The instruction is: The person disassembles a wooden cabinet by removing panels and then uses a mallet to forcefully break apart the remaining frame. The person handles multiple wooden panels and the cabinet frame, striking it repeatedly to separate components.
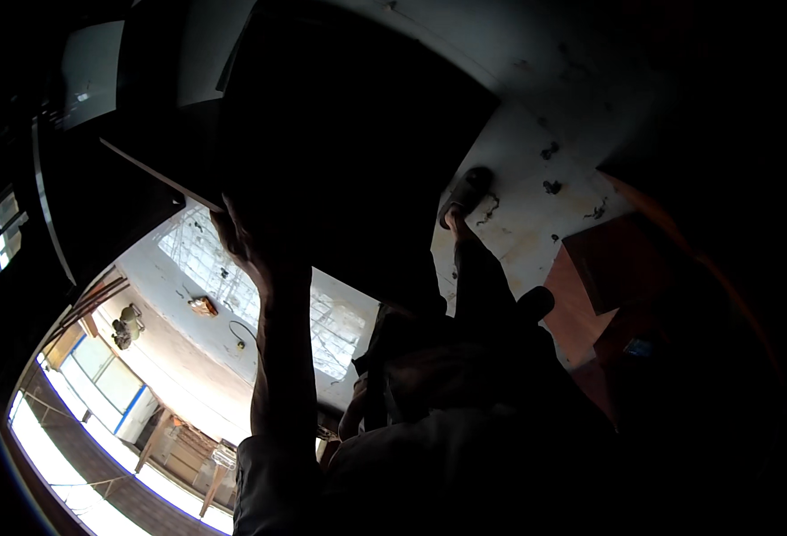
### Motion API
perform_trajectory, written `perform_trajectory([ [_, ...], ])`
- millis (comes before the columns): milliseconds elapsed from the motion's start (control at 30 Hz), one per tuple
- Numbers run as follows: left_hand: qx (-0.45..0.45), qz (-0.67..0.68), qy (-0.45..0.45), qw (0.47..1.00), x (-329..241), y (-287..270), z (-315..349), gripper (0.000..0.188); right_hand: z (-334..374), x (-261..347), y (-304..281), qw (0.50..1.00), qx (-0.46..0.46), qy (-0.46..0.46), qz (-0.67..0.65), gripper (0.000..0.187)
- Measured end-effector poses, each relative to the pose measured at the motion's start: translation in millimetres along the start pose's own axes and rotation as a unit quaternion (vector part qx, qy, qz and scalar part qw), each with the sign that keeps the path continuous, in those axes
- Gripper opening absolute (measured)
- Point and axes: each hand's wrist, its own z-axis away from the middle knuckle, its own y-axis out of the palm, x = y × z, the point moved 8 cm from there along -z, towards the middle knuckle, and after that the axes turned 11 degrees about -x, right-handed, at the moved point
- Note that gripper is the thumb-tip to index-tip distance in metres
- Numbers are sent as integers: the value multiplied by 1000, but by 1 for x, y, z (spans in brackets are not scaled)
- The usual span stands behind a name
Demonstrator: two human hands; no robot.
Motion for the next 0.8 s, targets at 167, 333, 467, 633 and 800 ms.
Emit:
perform_trajectory([
  [167,-17,-12,22,1000,-2,6,-11,67,-12,-31,18,995,-38,-16,93,60],
  [333,-2,-52,90,995,0,5,-4,56,-2,-9,4,995,-25,-58,72,50],
  [467,13,-41,62,997,3,1,-3,59,31,47,-25,986,-24,-138,95,34],
  [633,14,221,-308,925,51,25,25,51,60,149,-81,986,-60,-140,72,21],
  [800,3,287,-301,909,41,23,13,69,96,272,-152,979,-90,-90,-158,20],
])
